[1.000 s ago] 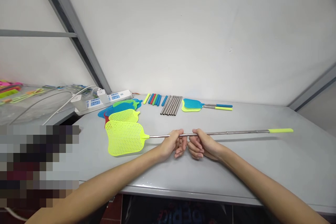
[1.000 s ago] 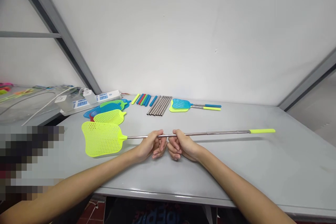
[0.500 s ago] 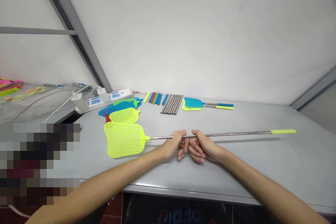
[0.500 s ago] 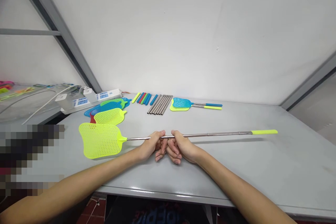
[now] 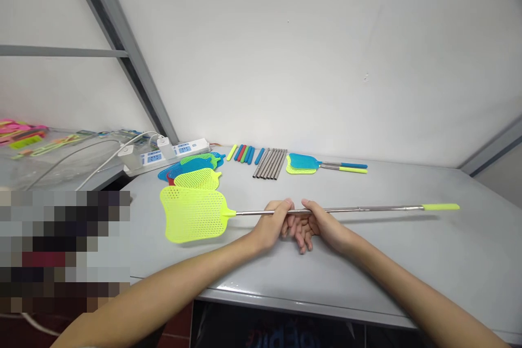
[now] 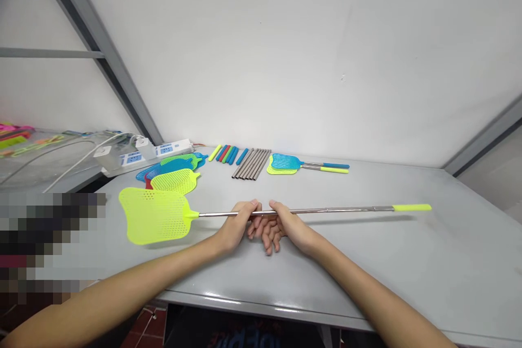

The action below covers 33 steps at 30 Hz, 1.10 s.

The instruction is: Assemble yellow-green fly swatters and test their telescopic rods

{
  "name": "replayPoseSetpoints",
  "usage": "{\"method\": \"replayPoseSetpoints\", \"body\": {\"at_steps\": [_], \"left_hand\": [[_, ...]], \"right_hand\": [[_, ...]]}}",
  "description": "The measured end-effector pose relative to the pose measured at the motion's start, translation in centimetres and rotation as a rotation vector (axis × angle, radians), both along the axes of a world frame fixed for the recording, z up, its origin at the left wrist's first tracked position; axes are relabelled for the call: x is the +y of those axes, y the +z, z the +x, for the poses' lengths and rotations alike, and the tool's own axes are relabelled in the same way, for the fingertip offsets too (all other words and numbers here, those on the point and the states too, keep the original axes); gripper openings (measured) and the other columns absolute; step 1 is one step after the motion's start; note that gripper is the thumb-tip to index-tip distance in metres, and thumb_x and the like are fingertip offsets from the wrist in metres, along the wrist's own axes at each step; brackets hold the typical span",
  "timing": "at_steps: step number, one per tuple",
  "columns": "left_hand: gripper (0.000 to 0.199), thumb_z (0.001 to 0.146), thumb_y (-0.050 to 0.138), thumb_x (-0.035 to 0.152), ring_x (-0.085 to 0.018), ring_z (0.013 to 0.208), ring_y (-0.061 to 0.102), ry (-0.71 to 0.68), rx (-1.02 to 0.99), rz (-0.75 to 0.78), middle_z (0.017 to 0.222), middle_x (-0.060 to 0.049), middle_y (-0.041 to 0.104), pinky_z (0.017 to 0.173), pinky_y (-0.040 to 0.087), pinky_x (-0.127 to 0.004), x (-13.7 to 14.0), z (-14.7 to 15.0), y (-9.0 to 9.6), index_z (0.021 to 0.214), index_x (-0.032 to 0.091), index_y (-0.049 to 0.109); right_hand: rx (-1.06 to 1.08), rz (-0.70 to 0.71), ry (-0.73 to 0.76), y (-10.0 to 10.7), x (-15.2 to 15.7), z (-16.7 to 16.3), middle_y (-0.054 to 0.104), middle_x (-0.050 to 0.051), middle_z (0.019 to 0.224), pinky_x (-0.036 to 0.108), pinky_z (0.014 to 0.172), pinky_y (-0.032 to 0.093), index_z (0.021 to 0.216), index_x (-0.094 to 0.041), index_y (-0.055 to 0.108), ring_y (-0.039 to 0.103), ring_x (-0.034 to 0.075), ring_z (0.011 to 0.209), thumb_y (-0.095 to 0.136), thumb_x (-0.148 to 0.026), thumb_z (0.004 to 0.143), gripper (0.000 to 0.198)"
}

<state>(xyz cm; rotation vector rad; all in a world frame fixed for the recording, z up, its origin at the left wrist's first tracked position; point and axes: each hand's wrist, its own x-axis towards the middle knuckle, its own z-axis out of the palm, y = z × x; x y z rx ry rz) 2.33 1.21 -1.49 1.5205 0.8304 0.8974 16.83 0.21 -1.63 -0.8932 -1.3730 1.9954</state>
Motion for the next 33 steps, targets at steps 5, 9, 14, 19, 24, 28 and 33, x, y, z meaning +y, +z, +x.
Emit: {"method": "replayPoseSetpoints", "body": {"at_steps": [5, 9, 14, 19, 24, 28, 33], "left_hand": [[0.039, 0.082, 0.027, 0.034, -0.009, 0.04, 0.041, 0.074, 0.033, 0.081, 0.038, 0.003, 0.042, 0.046, 0.033, -0.021, 0.4, -0.4, 0.6, 0.055, 0.015, 0.048], [0.038, 0.081, 0.029, 0.034, -0.009, 0.043, 0.041, 0.076, 0.076, 0.102, 0.042, 0.003, 0.043, 0.046, 0.033, -0.021, 0.8, -0.5, 0.5, 0.057, 0.014, 0.05], [0.038, 0.081, 0.029, 0.037, -0.009, 0.042, 0.04, 0.065, 0.085, 0.108, 0.043, 0.003, 0.043, 0.045, 0.033, -0.021, 0.8, -0.4, 0.4, 0.061, 0.014, 0.051], [0.038, 0.081, 0.029, 0.038, -0.009, 0.043, 0.04, 0.056, 0.121, 0.135, 0.045, 0.004, 0.044, 0.045, 0.032, -0.021, 0.9, -0.4, 0.4, 0.061, 0.014, 0.051], [0.039, 0.081, 0.029, 0.039, -0.009, 0.043, 0.04, 0.062, 0.146, 0.153, 0.043, 0.004, 0.042, 0.046, 0.032, -0.021, 1.0, -0.5, 0.3, 0.062, 0.014, 0.052], [0.038, 0.081, 0.029, 0.04, -0.009, 0.042, 0.04, 0.064, 0.153, 0.136, 0.041, 0.005, 0.041, 0.046, 0.031, -0.021, 1.0, -0.5, 0.2, 0.066, 0.015, 0.053], [0.037, 0.081, 0.028, 0.041, -0.009, 0.041, 0.04, 0.044, 0.146, 0.117, 0.041, 0.005, 0.041, 0.044, 0.03, -0.02, 1.1, -0.5, 0.2, 0.073, 0.016, 0.054]], "right_hand": [[-0.038, 0.018, -0.015, 0.3, -0.1, -0.3, 0.058, 0.005, 0.05, 0.02, 0.037, 0.034, 0.076, -0.01, 0.057, 0.054, 0.013, 0.042, 0.017, -0.052, 0.079, 0.058], [-0.043, -0.034, -0.101, 0.4, -0.1, -0.4, 0.056, 0.004, 0.051, 0.02, 0.038, 0.035, 0.07, -0.01, 0.057, 0.053, 0.011, 0.042, 0.021, -0.05, 0.079, 0.054], [-0.052, -0.049, -0.186, 0.4, -0.1, -0.4, 0.053, 0.003, 0.05, 0.02, 0.038, 0.036, 0.066, -0.011, 0.056, 0.049, 0.01, 0.04, 0.025, -0.047, 0.079, 0.049], [-0.087, -0.051, -0.261, 0.6, -0.1, -0.5, 0.05, 0.002, 0.049, 0.02, 0.039, 0.036, 0.064, -0.011, 0.055, 0.047, 0.009, 0.039, 0.027, -0.044, 0.079, 0.046], [-0.073, -0.073, -0.296, 0.3, 0.1, -0.4, 0.051, 0.002, 0.051, 0.02, 0.038, 0.036, 0.065, -0.012, 0.053, 0.047, 0.009, 0.039, 0.029, -0.043, 0.078, 0.041], [-0.051, -0.086, -0.323, 0.3, 0.0, -0.5, 0.051, 0.002, 0.054, 0.02, 0.039, 0.036, 0.066, -0.013, 0.052, 0.047, 0.009, 0.04, 0.031, -0.042, 0.078, 0.037], [-0.05, -0.085, -0.361, 0.4, -0.1, -0.5, 0.05, 0.001, 0.054, 0.02, 0.038, 0.035, 0.064, -0.014, 0.049, 0.046, 0.008, 0.04, 0.033, -0.041, 0.078, 0.034]]}}
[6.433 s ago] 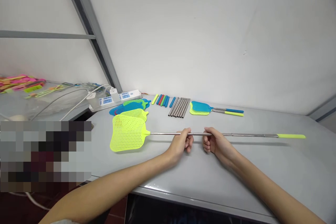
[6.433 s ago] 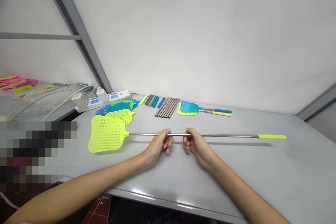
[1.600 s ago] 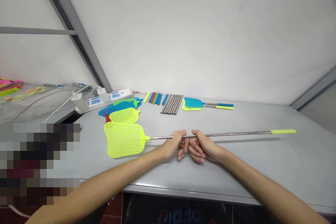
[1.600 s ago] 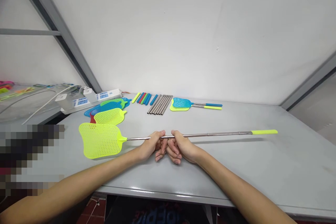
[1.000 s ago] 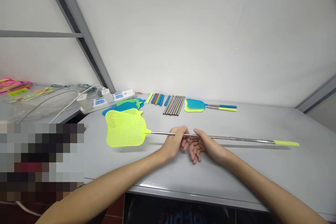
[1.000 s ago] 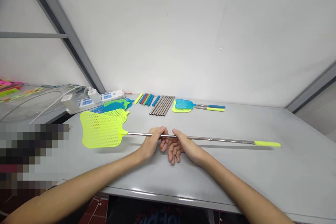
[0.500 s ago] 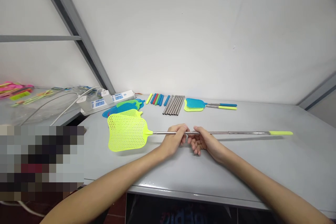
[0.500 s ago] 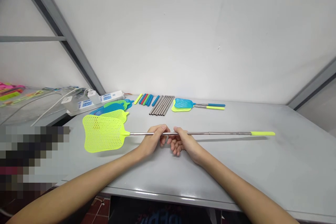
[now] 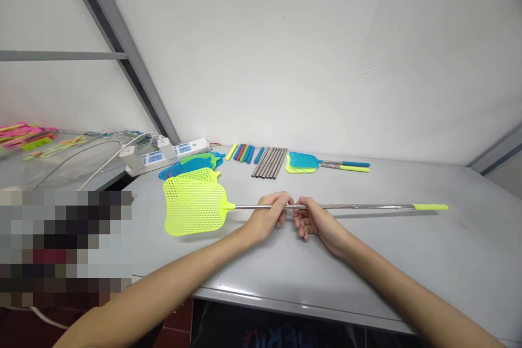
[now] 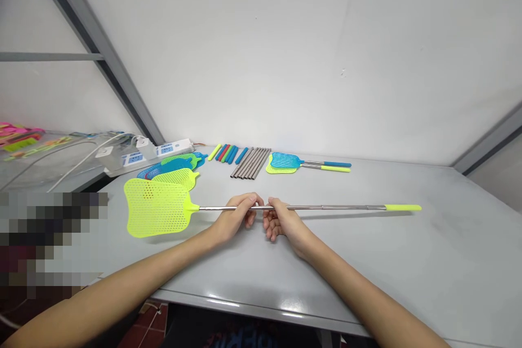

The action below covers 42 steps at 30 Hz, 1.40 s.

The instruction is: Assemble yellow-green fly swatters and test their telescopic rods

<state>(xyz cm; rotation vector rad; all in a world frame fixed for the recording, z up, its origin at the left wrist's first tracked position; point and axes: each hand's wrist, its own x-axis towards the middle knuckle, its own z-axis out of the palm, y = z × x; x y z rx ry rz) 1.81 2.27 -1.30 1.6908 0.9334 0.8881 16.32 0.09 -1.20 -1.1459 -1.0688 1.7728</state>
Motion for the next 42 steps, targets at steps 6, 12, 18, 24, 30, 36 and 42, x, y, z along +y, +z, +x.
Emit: {"method": "replayPoseSetpoints", "body": {"at_steps": [6, 12, 18, 24, 30, 36, 42], "left_hand": [[0.036, 0.082, 0.029, 0.039, -0.009, 0.042, 0.041, 0.01, 0.026, 0.021, 0.041, 0.005, 0.042, 0.044, 0.031, -0.02, 0.2, -0.1, 0.2, 0.073, 0.015, 0.055], [0.035, 0.082, 0.029, 0.038, -0.009, 0.04, 0.041, 0.013, 0.001, -0.004, 0.04, 0.005, 0.043, 0.045, 0.033, -0.021, 0.5, 0.0, 0.3, 0.07, 0.014, 0.053], [0.036, 0.081, 0.028, 0.035, -0.009, 0.038, 0.041, 0.001, -0.043, -0.101, 0.039, 0.004, 0.043, 0.043, 0.033, -0.02, 0.6, 0.2, -0.1, 0.067, 0.013, 0.053], [0.036, 0.08, 0.032, 0.038, -0.008, 0.036, 0.041, -0.024, -0.088, -0.149, 0.039, 0.004, 0.043, 0.041, 0.033, -0.02, 1.0, 0.3, -0.1, 0.063, 0.013, 0.053], [0.033, 0.075, 0.045, 0.039, -0.005, 0.034, 0.033, 0.024, -0.141, -0.179, 0.035, 0.007, 0.036, 0.038, 0.028, -0.019, 1.4, 0.1, 0.1, 0.052, 0.015, 0.043], [0.03, 0.075, 0.046, 0.04, -0.005, 0.036, 0.034, 0.023, -0.19, -0.192, 0.04, 0.007, 0.036, 0.04, 0.028, -0.018, 1.4, -0.1, 0.2, 0.057, 0.015, 0.043], [0.029, 0.075, 0.045, 0.04, -0.005, 0.037, 0.036, -0.031, -0.216, -0.25, 0.041, 0.006, 0.038, 0.041, 0.029, -0.019, 1.5, -0.2, 0.1, 0.06, 0.015, 0.045]], "right_hand": [[-0.003, -0.011, -0.015, 0.0, 0.1, -0.2, 0.049, 0.001, 0.052, 0.02, 0.038, 0.034, 0.064, -0.014, 0.049, 0.046, 0.008, 0.039, 0.034, -0.041, 0.078, 0.034], [0.043, -0.007, -0.081, 0.0, 0.2, -0.2, 0.043, -0.003, 0.049, 0.02, 0.038, 0.032, 0.063, -0.015, 0.049, 0.043, 0.008, 0.038, 0.04, -0.047, 0.074, 0.035], [0.165, 0.032, -0.176, -0.1, 0.2, 0.2, 0.031, -0.007, 0.044, 0.02, 0.039, 0.028, 0.056, -0.017, 0.041, 0.035, 0.006, 0.037, 0.055, -0.045, 0.065, 0.033], [0.197, 0.038, -0.193, -0.1, 0.3, 0.1, 0.03, -0.007, 0.045, 0.021, 0.04, 0.026, 0.054, -0.017, 0.04, 0.032, 0.006, 0.038, 0.057, -0.044, 0.065, 0.033], [0.213, 0.041, -0.22, -0.2, 0.5, 0.2, 0.029, -0.008, 0.045, 0.021, 0.039, 0.022, 0.054, -0.017, 0.039, 0.029, 0.005, 0.039, 0.063, -0.04, 0.06, 0.034], [0.236, 0.015, -0.215, 0.1, 0.5, 0.2, 0.03, -0.007, 0.048, 0.021, 0.04, 0.021, 0.055, -0.018, 0.038, 0.028, 0.005, 0.04, 0.065, -0.038, 0.059, 0.034], [0.219, 0.011, -0.2, 0.0, 0.5, 0.4, 0.028, -0.008, 0.046, 0.022, 0.04, 0.021, 0.054, -0.018, 0.037, 0.029, 0.005, 0.041, 0.065, -0.037, 0.06, 0.034]]}}
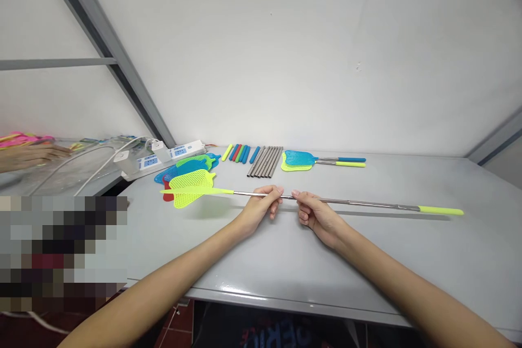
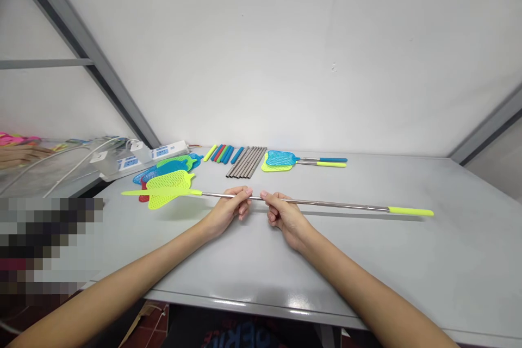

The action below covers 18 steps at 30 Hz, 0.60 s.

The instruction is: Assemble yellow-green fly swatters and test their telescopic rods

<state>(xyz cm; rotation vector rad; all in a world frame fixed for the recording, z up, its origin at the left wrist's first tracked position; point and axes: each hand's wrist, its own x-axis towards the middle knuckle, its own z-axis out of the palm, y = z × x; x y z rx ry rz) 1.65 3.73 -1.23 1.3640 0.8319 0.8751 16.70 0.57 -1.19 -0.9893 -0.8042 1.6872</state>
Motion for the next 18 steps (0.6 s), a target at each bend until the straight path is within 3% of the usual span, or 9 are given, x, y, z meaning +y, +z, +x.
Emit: {"method": "replayPoseSetpoints", "body": {"at_steps": [6, 18], "left_hand": [[0.027, 0.074, 0.047, 0.039, -0.005, 0.037, 0.038, -0.055, -0.002, -0.044, 0.042, 0.006, 0.04, 0.04, 0.029, -0.018, 0.15, -0.04, 0.03, 0.063, 0.014, 0.048], [0.025, 0.071, 0.052, 0.038, -0.005, 0.041, 0.038, -0.123, 0.044, 0.024, 0.047, 0.005, 0.041, 0.042, 0.029, -0.019, -0.09, -0.06, 0.37, 0.064, 0.014, 0.049]], "right_hand": [[-0.013, 0.008, 0.0, -0.22, -0.01, 0.07, 0.028, -0.008, 0.045, 0.021, 0.042, 0.021, 0.052, -0.017, 0.035, 0.029, 0.005, 0.041, 0.065, -0.035, 0.061, 0.036], [-0.037, 0.006, 0.076, -0.04, -0.11, 0.16, 0.031, -0.007, 0.045, 0.021, 0.043, 0.021, 0.052, -0.017, 0.036, 0.028, 0.005, 0.041, 0.064, -0.036, 0.062, 0.035]]}}
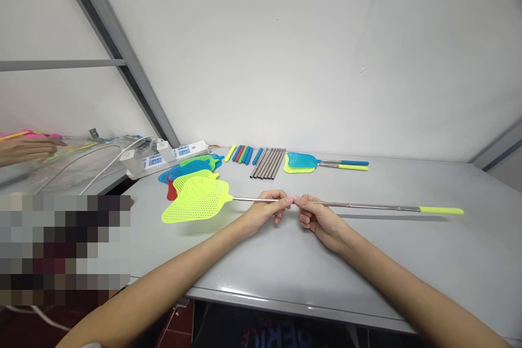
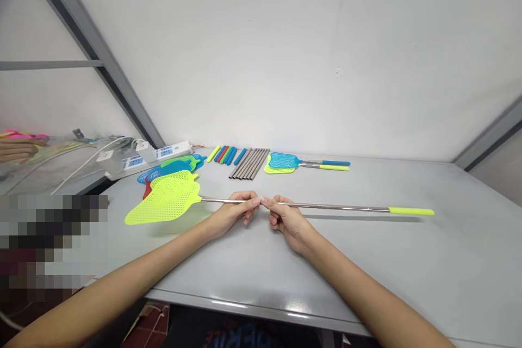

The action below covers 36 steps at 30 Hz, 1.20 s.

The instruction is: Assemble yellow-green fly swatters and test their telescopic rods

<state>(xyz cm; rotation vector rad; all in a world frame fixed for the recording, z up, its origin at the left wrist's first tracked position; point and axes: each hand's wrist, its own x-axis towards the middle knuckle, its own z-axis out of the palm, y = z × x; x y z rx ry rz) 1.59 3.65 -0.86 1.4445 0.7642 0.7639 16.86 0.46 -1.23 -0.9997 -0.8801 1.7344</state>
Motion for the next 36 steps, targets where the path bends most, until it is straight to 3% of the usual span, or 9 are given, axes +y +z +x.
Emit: {"method": "replayPoseSetpoints", "body": {"at_steps": [28, 36], "left_hand": [[0.025, 0.074, 0.049, 0.038, -0.005, 0.04, 0.039, -0.002, -0.017, -0.013, 0.047, 0.005, 0.042, 0.041, 0.03, -0.018, 0.12, 0.03, -0.35, 0.068, 0.015, 0.05], [0.026, 0.074, 0.048, 0.038, -0.005, 0.04, 0.039, -0.003, 0.015, 0.015, 0.047, 0.005, 0.042, 0.041, 0.03, -0.018, 0.19, -0.03, -0.32, 0.07, 0.013, 0.052]], "right_hand": [[-0.002, -0.014, 0.01, 0.13, -0.03, -0.08, 0.033, -0.007, 0.046, 0.02, 0.042, 0.022, 0.056, -0.017, 0.04, 0.029, 0.005, 0.042, 0.064, -0.037, 0.062, 0.031], [0.006, 0.007, 0.03, -0.01, 0.03, -0.06, 0.032, -0.007, 0.049, 0.02, 0.042, 0.023, 0.064, -0.017, 0.051, 0.029, 0.004, 0.042, 0.062, -0.036, 0.064, 0.022]]}}
